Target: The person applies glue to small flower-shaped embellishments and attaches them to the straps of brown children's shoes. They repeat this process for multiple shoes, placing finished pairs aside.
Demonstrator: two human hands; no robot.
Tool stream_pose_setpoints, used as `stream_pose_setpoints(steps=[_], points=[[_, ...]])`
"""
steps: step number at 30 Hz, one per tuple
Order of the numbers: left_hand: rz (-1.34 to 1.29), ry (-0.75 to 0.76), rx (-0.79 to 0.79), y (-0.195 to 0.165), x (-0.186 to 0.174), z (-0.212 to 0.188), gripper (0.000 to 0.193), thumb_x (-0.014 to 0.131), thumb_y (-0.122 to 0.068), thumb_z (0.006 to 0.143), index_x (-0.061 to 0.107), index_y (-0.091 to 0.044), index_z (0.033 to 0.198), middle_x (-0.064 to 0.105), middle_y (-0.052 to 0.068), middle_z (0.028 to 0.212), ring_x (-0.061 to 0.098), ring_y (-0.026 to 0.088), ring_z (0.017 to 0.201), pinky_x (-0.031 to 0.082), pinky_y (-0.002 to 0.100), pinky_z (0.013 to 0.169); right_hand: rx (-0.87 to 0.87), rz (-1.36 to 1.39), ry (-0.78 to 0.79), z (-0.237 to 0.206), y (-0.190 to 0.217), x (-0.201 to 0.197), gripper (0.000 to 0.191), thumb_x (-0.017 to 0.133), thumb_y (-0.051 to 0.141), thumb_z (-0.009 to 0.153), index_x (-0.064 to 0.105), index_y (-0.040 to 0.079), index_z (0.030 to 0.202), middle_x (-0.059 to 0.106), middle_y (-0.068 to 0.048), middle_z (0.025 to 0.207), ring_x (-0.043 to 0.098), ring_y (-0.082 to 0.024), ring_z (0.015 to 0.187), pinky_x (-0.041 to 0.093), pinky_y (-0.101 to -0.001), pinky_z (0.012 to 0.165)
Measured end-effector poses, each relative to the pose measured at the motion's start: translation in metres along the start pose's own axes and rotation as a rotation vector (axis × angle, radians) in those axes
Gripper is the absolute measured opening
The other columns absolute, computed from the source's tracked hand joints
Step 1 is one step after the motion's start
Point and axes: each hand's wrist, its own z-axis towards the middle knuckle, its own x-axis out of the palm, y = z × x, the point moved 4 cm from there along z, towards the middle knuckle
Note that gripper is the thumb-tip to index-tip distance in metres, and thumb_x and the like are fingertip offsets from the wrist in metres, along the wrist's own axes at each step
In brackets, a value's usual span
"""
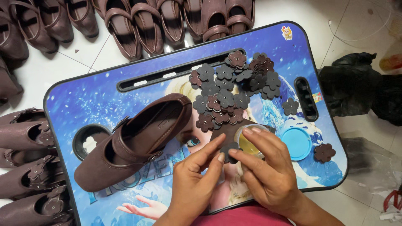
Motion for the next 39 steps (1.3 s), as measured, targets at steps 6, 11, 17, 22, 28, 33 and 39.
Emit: stream_pose_setpoints(steps=[6,11,17,22,28,33,39], points=[[-0.074,-0.016,-0.142,0.008,-0.001,0.0,0.044,0.07,-0.009,0.094,0.071,-0.008,0.138,0.074,-0.001,0.086,0.057,0.002,0.072,0.049,0.021,0.062,-0.111,-0.072,0.014,0.001,0.004,0.001,0.04,0.07,0.004,0.078,0.074,0.01,0.118,0.056,-0.016,0.142,0.05,-0.036,0.135,0.04,-0.0502,0.116],[-0.08,0.02,-0.088,0.009,0.0,0.001,0.044,0.068,-0.007,0.094,0.068,-0.007,0.138,0.073,-0.003,0.089,0.061,0.001,0.075,0.051,0.019,0.064,-0.024,-0.109,-0.035,-0.002,-0.002,-0.001,0.04,0.068,0.001,0.081,0.073,0.011,0.119,0.055,-0.016,0.145,0.05,-0.035,0.138,0.041,-0.0496,0.119],[-0.003,0.028,-0.062,0.012,-0.001,0.002,0.047,0.066,-0.006,0.092,0.066,-0.007,0.139,0.075,-0.004,0.088,0.064,0.0,0.075,0.054,0.018,0.065,-0.11,-0.083,0.024,-0.001,-0.001,0.007,0.045,0.072,0.005,0.078,0.073,0.01,0.123,0.055,-0.015,0.144,0.052,-0.034,0.134,0.04,-0.0504,0.116],[-0.168,-0.011,-0.05,0.018,0.0,0.002,0.046,0.067,-0.005,0.095,0.066,-0.004,0.14,0.069,-0.004,0.09,0.059,0.0,0.076,0.053,0.018,0.067,-0.053,-0.159,-0.011,-0.004,-0.001,0.007,0.046,0.07,0.003,0.077,0.072,0.011,0.122,0.056,-0.015,0.143,0.052,-0.034,0.134,0.04,-0.0508,0.116],[-0.203,-0.04,-0.13,0.028,-0.002,0.004,0.046,0.069,-0.005,0.093,0.067,-0.004,0.139,0.07,-0.005,0.089,0.056,0.0,0.072,0.049,0.017,0.063,-0.129,-0.14,0.006,-0.01,0.004,0.01,0.044,0.071,0.005,0.079,0.073,0.014,0.122,0.057,-0.013,0.142,0.052,-0.033,0.134,0.038,-0.0512,0.117],[-0.234,0.007,-0.154,0.025,-0.006,0.004,0.047,0.068,-0.004,0.093,0.066,-0.004,0.14,0.072,-0.003,0.091,0.055,0.0,0.071,0.048,0.018,0.061,-0.051,-0.176,-0.032,-0.004,-0.002,0.003,0.042,0.069,0.006,0.076,0.073,0.013,0.118,0.057,-0.017,0.141,0.052,-0.034,0.134,0.038,-0.0515,0.116],[-0.254,0.096,-0.211,0.02,-0.014,-0.004,0.046,0.065,-0.005,0.094,0.065,-0.002,0.14,0.072,-0.004,0.093,0.063,0.001,0.08,0.052,0.018,0.071,0.045,0.062,-0.103,-0.003,-0.006,-0.004,0.043,0.069,-0.007,0.086,0.065,0.007,0.126,0.064,-0.016,0.134,0.064,-0.032,0.127,0.051,-0.0411,0.109]])
